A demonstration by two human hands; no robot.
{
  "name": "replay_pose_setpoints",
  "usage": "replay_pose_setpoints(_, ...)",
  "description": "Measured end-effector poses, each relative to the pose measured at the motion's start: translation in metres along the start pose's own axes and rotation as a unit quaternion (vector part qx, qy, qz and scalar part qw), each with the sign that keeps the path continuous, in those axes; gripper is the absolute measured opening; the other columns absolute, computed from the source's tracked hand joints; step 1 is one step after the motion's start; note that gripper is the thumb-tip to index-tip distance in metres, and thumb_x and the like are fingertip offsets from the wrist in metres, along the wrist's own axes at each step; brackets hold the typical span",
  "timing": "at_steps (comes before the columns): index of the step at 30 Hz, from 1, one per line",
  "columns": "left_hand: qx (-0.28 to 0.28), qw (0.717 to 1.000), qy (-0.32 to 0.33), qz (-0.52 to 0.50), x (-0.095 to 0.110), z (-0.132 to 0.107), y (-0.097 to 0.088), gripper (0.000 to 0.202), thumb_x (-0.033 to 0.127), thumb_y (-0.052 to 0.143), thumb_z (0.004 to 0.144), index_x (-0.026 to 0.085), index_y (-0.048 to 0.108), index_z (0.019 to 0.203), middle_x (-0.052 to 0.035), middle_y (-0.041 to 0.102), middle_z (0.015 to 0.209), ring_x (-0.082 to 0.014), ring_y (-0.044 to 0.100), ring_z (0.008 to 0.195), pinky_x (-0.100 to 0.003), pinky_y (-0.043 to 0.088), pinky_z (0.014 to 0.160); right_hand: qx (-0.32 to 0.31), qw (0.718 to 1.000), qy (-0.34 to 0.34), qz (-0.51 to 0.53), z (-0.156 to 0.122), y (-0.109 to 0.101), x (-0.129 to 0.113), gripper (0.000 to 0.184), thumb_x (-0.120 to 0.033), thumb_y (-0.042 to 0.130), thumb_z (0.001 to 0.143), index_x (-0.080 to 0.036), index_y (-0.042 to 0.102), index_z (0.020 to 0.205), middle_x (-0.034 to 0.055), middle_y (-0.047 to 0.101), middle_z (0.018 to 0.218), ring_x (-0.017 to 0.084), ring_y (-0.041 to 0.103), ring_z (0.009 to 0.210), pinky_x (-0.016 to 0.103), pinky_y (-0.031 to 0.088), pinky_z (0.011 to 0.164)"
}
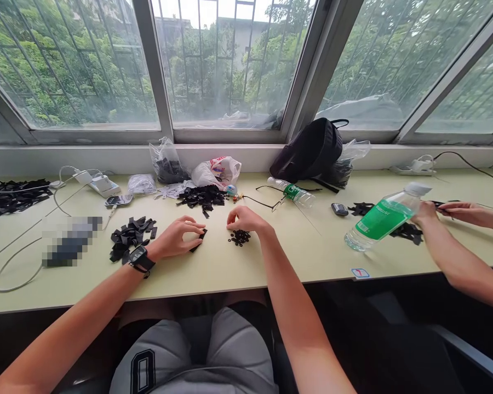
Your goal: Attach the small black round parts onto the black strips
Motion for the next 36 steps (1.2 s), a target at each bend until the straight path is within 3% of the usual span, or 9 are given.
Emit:
replay_pose_setpoints(6,0.009,0.999,-0.023,0.034,0.001,0.0,0.001,0.02,0.045,0.073,0.091,0.029,0.078,0.101,-0.0022,0.078,0.121,-0.0273,0.064,0.111,-0.045,0.052,0.098,-0.002,1.0,0.016,-0.009,0.003,0.005,0.006,0.017,-0.031,0.075,0.075,-0.016,0.078,0.083,0.003,0.069,0.076,0.015,0.056,0.067,0.026,0.039,0.06)
replay_pose_setpoints(11,0.024,0.992,-0.059,0.109,-0.002,0.0,0.002,0.02,0.039,0.066,0.096,0.028,0.078,0.108,-0.0034,0.077,0.124,-0.0327,0.061,0.118,-0.052,0.048,0.097,0.034,0.999,0.01,-0.01,0.005,0.008,0.007,0.01,-0.027,0.073,0.079,-0.018,0.073,0.081,0.0043,0.071,0.083,0.016,0.058,0.071,0.027,0.042,0.063)
replay_pose_setpoints(15,0.037,0.988,-0.066,0.135,0.001,0.0,0.001,0.021,0.039,0.068,0.095,0.026,0.079,0.108,-0.0056,0.073,0.133,-0.0363,0.057,0.126,-0.056,0.044,0.101,0.059,0.998,-0.018,-0.021,0.007,0.011,0.001,0.006,-0.024,0.067,0.083,-0.018,0.067,0.083,0.004,0.07,0.087,0.016,0.057,0.075,0.026,0.042,0.067)
replay_pose_setpoints(19,0.033,0.988,-0.065,0.137,0.006,0.001,0.002,0.019,0.039,0.068,0.094,0.026,0.078,0.103,-0.0059,0.076,0.126,-0.0351,0.059,0.123,-0.054,0.044,0.101,0.063,0.996,-0.058,-0.02,0.011,0.018,-0.01,0.002,-0.02,0.063,0.082,-0.018,0.064,0.083,0.002,0.067,0.083,0.015,0.055,0.072,0.026,0.041,0.066)
replay_pose_setpoints(24,0.028,0.989,-0.064,0.134,0.007,0.001,0.002,0.018,0.037,0.064,0.097,0.026,0.077,0.101,-0.0065,0.078,0.119,-0.0337,0.06,0.121,-0.052,0.045,0.1,0.072,0.993,-0.092,0.005,0.01,0.024,-0.022,0.013,-0.017,0.058,0.081,-0.018,0.065,0.093,0.0005,0.064,0.079,0.015,0.055,0.07,0.026,0.042,0.066)
replay_pose_setpoints(28,0.021,0.991,-0.072,0.115,0.0,-0.002,0.002,0.022,0.035,0.063,0.097,0.028,0.075,0.114,-0.0034,0.076,0.126,-0.0328,0.059,0.12,-0.05,0.047,0.097,0.098,0.99,-0.097,0.025,0.008,0.023,-0.029,0.021,-0.016,0.057,0.08,-0.019,0.065,0.099,-0.0009,0.063,0.076,0.015,0.057,0.068,0.026,0.043,0.066)
replay_pose_setpoints(32,0.019,0.99,-0.076,0.115,-0.004,-0.004,0.002,0.035,0.039,0.064,0.096,0.029,0.071,0.129,-0.0044,0.073,0.132,-0.0343,0.057,0.123,-0.051,0.047,0.099,0.113,0.986,-0.109,0.057,0.008,0.022,-0.036,0.014,-0.017,0.058,0.078,-0.02,0.064,0.09,-0.0011,0.063,0.075,0.014,0.059,0.066,0.025,0.044,0.063)
replay_pose_setpoints(36,0.014,0.989,-0.075,0.127,-0.003,-0.004,0.004,0.037,0.042,0.063,0.097,0.03,0.071,0.132,-0.0051,0.069,0.138,-0.0361,0.053,0.129,-0.053,0.045,0.101,0.115,0.979,-0.128,0.109,0.01,0.025,-0.044,0.008,-0.019,0.059,0.077,-0.02,0.063,0.085,-0.0008,0.064,0.077,0.013,0.06,0.065,0.024,0.045,0.061)
Point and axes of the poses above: each hand's wrist, its own z-axis towards the middle knuckle, its own y-axis out of the palm, x = y × z, the point moved 8 cm from there along z, towards the middle knuckle
